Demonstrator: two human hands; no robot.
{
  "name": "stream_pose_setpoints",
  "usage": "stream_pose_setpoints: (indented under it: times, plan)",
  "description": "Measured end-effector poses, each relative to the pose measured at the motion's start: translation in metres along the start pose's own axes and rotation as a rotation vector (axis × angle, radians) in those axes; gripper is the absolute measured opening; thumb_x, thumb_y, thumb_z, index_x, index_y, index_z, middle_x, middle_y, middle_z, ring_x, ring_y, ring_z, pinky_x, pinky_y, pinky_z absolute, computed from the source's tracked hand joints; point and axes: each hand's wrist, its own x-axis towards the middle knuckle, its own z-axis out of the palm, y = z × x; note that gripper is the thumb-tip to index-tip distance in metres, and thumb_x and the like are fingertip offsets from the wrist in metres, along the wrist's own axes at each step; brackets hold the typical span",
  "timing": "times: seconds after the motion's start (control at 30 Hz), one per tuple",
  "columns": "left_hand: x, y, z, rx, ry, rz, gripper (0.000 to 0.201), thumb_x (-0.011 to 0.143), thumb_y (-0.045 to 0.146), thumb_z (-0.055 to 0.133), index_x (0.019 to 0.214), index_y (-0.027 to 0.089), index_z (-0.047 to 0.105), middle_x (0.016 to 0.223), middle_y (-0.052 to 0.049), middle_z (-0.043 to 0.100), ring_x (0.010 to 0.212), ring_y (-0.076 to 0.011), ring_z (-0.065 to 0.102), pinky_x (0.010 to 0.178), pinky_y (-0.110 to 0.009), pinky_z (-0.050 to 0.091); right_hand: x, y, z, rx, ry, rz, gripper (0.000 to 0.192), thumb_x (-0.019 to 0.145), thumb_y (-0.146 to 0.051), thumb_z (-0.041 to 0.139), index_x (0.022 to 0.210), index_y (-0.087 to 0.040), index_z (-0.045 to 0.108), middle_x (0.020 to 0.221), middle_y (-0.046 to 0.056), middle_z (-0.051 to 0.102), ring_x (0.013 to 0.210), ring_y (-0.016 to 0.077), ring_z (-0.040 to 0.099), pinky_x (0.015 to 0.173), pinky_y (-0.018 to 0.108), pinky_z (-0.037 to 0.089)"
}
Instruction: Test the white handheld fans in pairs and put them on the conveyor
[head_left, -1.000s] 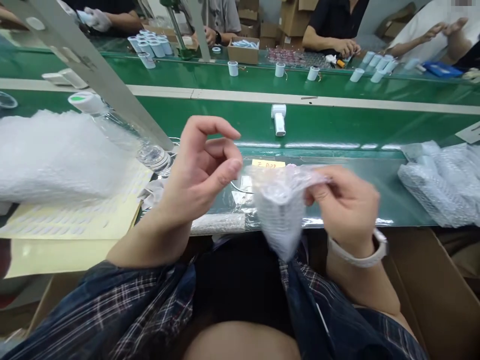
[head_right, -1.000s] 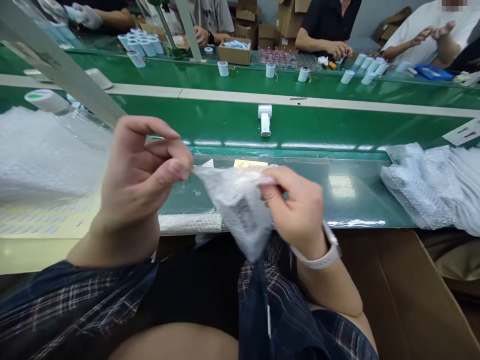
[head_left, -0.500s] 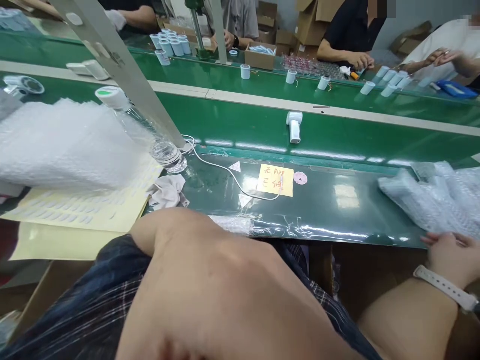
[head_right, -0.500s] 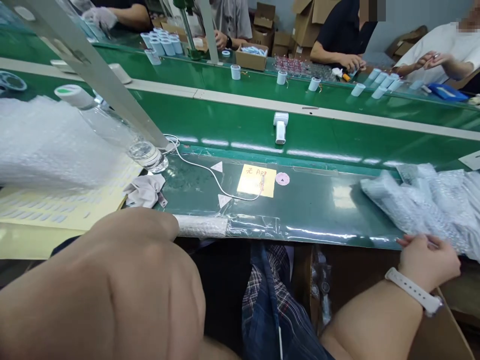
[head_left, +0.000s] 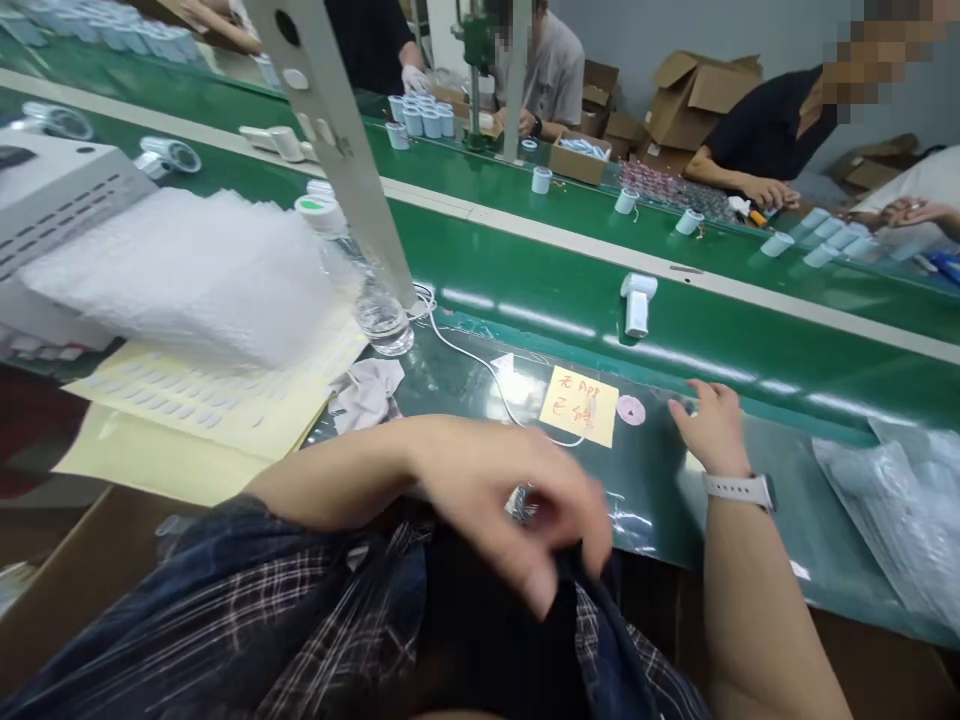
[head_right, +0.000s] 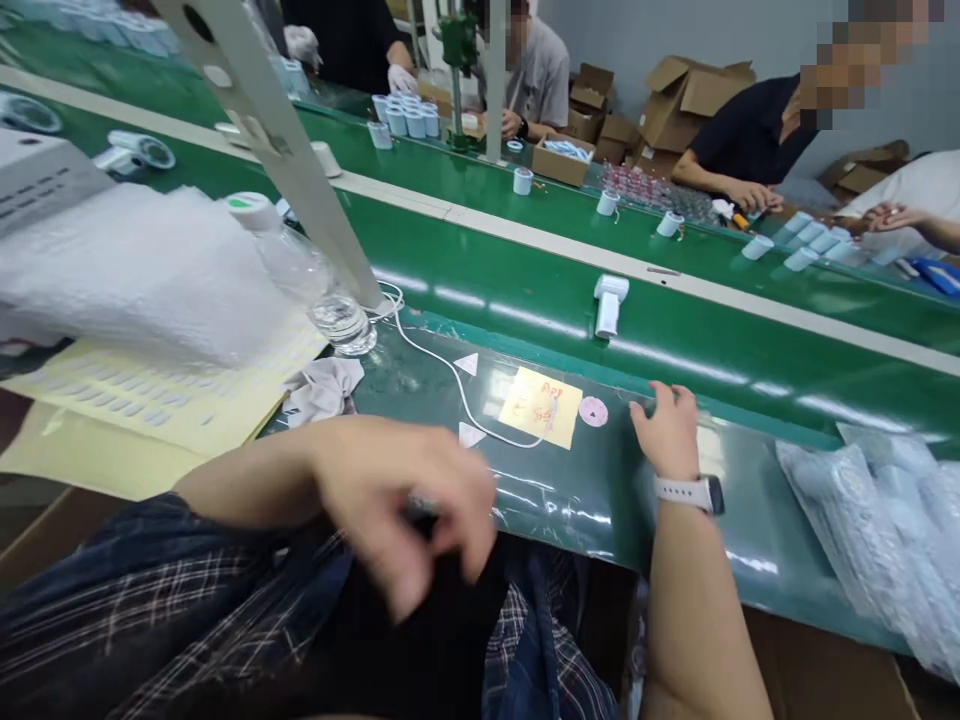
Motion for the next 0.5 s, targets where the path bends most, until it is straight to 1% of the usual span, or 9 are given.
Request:
stream_pose_setpoints:
  times: [0.03,0.07,0.1,0.13,0.17,0.23,0.3,0.4,0.5]
  plan:
    - [0.013,-0.017,-0.007,-0.062,-0.014,-0.023,0.032,0.081,0.051,0.088,0.100,0.026,0.079,0.078,-0.001,0.069,0.072,-0.0160,0.061,0.070,-0.029,0.051,0.018,-0.017,0.014,0.015,-0.045,-0.032,0.055,0.088,-0.043,0.064,0.136,-0.015,0.070,0.147,0.025,0.056,0.142,0.0370,0.052,0.118,0.050,0.043]
    - [0.024,-0.036,-0.013,-0.077,0.232,-0.106,0.018,0.088,0.040,0.080,0.096,0.024,0.077,0.078,-0.001,0.067,0.071,-0.0156,0.058,0.070,-0.029,0.047,0.036,-0.034,0.027,0.028,-0.077,-0.049,0.055,0.090,-0.041,0.065,0.138,-0.015,0.069,0.151,0.025,0.052,0.144,0.0364,0.050,0.118,0.049,0.043]
    - [0.033,-0.055,-0.018,-0.080,0.457,-0.195,0.008,0.088,0.030,0.077,0.090,0.023,0.075,0.075,0.000,0.064,0.070,-0.0153,0.054,0.069,-0.029,0.043,0.052,-0.051,0.039,0.038,-0.101,-0.056,0.054,0.092,-0.039,0.065,0.140,-0.016,0.069,0.153,0.025,0.049,0.145,0.0357,0.049,0.118,0.048,0.043]
    - [0.039,-0.072,-0.022,-0.075,0.567,-0.245,0.002,0.087,0.023,0.073,0.088,0.021,0.074,0.073,0.001,0.061,0.070,-0.0154,0.052,0.071,-0.029,0.041,0.066,-0.068,0.049,0.044,-0.114,-0.052,0.052,0.094,-0.037,0.063,0.141,-0.016,0.068,0.153,0.025,0.049,0.145,0.0354,0.049,0.117,0.048,0.043]
    - [0.042,-0.088,-0.025,-0.078,0.638,-0.275,0.003,0.085,0.018,0.074,0.087,0.021,0.074,0.071,0.002,0.060,0.070,-0.0153,0.051,0.072,-0.029,0.040,0.077,-0.083,0.058,0.045,-0.117,-0.039,0.051,0.095,-0.035,0.062,0.142,-0.016,0.069,0.151,0.025,0.049,0.143,0.0356,0.050,0.116,0.049,0.042]
    - [0.045,-0.112,-0.030,-0.110,0.670,-0.291,0.009,0.082,0.014,0.076,0.089,0.021,0.074,0.069,0.003,0.061,0.070,-0.0151,0.052,0.074,-0.028,0.039,0.090,-0.107,0.068,0.037,-0.099,0.004,0.047,0.096,-0.033,0.063,0.139,-0.016,0.070,0.146,0.022,0.053,0.137,0.0362,0.053,0.114,0.054,0.043]
    - [0.045,-0.124,-0.034,-0.183,0.703,-0.292,0.011,0.082,0.013,0.077,0.089,0.021,0.074,0.069,0.004,0.062,0.069,-0.0146,0.053,0.075,-0.028,0.039,0.092,-0.121,0.068,0.030,-0.072,0.025,0.043,0.094,-0.029,0.063,0.133,-0.013,0.073,0.138,0.020,0.057,0.129,0.0364,0.056,0.110,0.056,0.046]
    - [0.047,-0.133,-0.033,-0.368,0.769,-0.281,0.006,0.087,0.015,0.074,0.092,0.019,0.074,0.073,0.002,0.068,0.071,-0.0147,0.058,0.078,-0.028,0.044,0.080,-0.131,0.049,0.048,-0.068,-0.059,0.042,0.094,-0.023,0.052,0.123,-0.009,0.079,0.119,0.022,0.062,0.118,0.0365,0.060,0.103,0.053,0.049]
    - [0.053,-0.136,-0.026,-0.629,0.819,-0.228,0.016,0.098,0.029,0.069,0.109,0.017,0.071,0.098,-0.008,0.077,0.087,-0.0176,0.069,0.090,-0.034,0.053,0.053,-0.146,0.022,0.093,-0.119,-0.246,0.049,0.099,-0.025,0.041,0.125,-0.013,0.080,0.107,0.019,0.066,0.111,0.0347,0.062,0.101,0.050,0.051]
